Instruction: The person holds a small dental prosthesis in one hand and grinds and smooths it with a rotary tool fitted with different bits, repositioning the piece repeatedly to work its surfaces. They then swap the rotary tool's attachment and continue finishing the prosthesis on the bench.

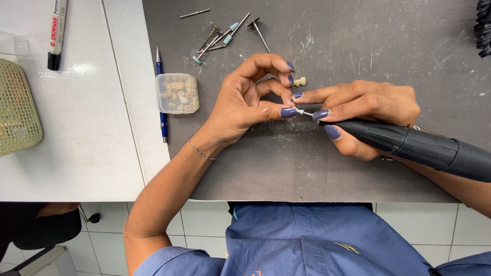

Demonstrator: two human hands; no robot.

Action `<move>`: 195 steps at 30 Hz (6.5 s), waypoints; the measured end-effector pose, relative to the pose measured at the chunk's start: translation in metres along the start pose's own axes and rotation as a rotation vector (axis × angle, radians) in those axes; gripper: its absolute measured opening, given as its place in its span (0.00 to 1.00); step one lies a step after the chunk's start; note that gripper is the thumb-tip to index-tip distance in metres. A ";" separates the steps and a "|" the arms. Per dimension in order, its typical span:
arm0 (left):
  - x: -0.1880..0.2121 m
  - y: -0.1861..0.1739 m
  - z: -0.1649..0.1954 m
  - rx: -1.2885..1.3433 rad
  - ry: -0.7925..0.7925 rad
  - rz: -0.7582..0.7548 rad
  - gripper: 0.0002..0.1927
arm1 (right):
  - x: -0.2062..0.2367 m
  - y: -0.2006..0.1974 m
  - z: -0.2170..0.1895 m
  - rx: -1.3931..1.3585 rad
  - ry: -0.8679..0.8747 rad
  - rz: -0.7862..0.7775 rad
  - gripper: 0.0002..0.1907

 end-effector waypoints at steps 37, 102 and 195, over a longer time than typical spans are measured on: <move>0.000 -0.002 -0.001 -0.010 0.022 -0.003 0.27 | 0.003 0.000 0.001 -0.005 -0.018 -0.021 0.06; -0.001 -0.003 0.001 -0.018 0.007 0.024 0.28 | 0.003 -0.001 0.005 -0.029 0.061 0.055 0.04; 0.000 -0.004 0.000 0.004 0.004 0.012 0.27 | 0.000 0.000 0.001 0.010 -0.021 -0.019 0.10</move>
Point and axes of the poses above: each hand's wrist, its own x-axis away from the middle knuckle, its own y-axis out of the palm, z = x × y, the point moved 6 cm from there along -x, towards the middle knuckle, and after that the axes turned 15 degrees about z, right-handed, at the moved point
